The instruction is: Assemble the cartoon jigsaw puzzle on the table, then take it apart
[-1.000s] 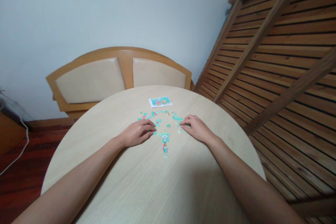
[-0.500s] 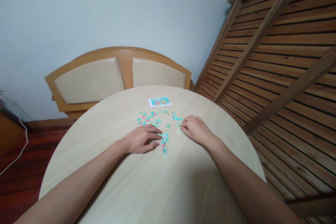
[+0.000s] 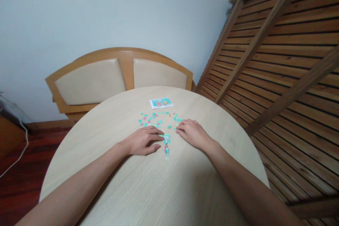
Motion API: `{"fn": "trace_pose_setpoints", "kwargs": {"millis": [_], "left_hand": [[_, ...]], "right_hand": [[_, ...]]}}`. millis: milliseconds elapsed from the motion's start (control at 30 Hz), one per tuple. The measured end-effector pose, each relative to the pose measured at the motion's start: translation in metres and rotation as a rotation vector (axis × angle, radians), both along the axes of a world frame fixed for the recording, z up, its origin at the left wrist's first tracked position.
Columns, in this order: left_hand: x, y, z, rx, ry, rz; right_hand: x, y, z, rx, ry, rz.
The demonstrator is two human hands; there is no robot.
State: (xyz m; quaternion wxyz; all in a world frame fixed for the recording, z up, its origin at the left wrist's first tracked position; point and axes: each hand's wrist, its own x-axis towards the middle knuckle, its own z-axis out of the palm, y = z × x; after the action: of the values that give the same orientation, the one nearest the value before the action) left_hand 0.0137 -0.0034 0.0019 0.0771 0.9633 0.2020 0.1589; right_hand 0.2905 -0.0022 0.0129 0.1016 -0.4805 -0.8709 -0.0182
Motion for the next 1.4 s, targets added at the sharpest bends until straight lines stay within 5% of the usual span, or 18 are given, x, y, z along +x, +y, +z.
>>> {"fn": "trace_pose_setpoints", "kwargs": {"millis": [367, 600, 867, 1400], "left_hand": [[-0.003, 0.002, -0.004, 0.011, -0.021, 0.032], [-0.002, 0.003, -0.005, 0.008, -0.013, 0.026], [-0.002, 0.002, -0.004, 0.014, -0.019, -0.007], [-0.002, 0.001, -0.005, 0.017, 0.010, -0.009]], "right_hand": [[-0.012, -0.013, 0.008, -0.098, 0.106, 0.077], [-0.007, -0.013, 0.006, -0.273, 0.246, 0.298], [-0.010, -0.014, 0.002, -0.198, 0.268, 0.191], [-0.009, -0.012, -0.001, -0.327, 0.308, 0.376]]}}
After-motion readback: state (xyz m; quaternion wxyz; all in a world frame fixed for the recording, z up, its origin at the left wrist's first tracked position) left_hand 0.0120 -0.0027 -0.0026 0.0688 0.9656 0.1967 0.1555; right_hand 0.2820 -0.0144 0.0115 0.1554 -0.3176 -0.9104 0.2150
